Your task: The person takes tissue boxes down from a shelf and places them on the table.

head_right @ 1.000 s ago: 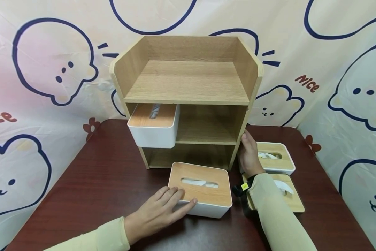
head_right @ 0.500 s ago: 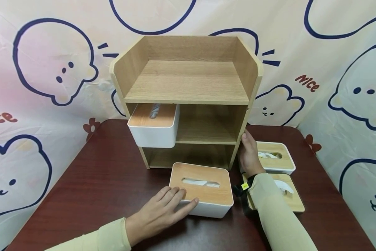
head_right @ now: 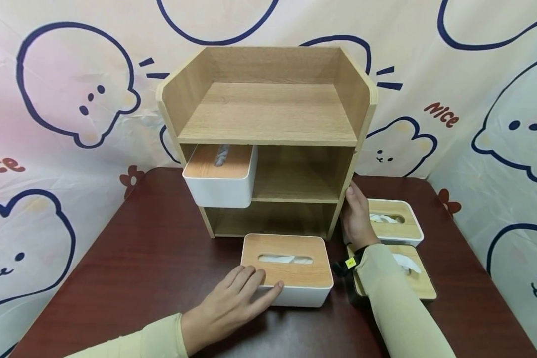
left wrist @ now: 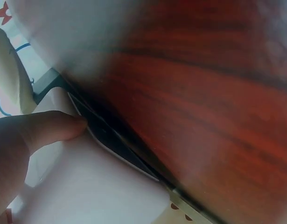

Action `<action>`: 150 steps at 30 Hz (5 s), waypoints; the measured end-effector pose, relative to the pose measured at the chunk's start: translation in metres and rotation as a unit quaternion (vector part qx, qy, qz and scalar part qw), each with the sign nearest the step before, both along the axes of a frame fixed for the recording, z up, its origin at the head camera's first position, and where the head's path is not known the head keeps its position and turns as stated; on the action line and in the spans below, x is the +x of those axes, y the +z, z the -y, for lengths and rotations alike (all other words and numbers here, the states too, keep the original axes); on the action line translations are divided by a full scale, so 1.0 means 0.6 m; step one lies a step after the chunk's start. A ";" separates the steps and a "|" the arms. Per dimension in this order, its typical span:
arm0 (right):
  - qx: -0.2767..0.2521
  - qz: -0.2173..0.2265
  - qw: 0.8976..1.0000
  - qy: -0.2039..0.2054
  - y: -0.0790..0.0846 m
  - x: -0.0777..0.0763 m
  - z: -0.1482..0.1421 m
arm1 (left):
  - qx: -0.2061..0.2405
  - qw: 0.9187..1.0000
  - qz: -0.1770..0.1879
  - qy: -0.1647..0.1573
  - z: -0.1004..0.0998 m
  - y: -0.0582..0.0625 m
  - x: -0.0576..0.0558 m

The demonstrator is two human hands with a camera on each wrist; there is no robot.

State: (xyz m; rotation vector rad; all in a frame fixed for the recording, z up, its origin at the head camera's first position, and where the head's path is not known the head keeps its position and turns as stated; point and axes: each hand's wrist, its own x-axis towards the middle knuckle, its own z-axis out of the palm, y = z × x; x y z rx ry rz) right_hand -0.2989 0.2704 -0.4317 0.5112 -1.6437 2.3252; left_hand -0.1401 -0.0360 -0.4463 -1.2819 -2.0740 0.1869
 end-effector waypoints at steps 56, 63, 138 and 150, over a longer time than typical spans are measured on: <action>-0.016 0.009 1.000 -0.005 0.001 0.001 0.003 | -0.025 0.998 -0.032 -0.038 -0.001 0.025 0.014; -0.016 0.009 1.000 -0.003 0.002 0.000 0.004 | -0.011 0.998 -0.039 -0.050 -0.001 0.024 0.009; -0.006 -0.001 1.000 -0.003 0.003 -0.002 0.001 | -0.133 0.976 -0.111 -0.131 -0.011 0.124 -0.073; 0.001 0.006 1.000 -0.005 0.004 0.000 0.002 | -0.056 0.989 -0.110 -0.083 -0.004 0.150 -0.087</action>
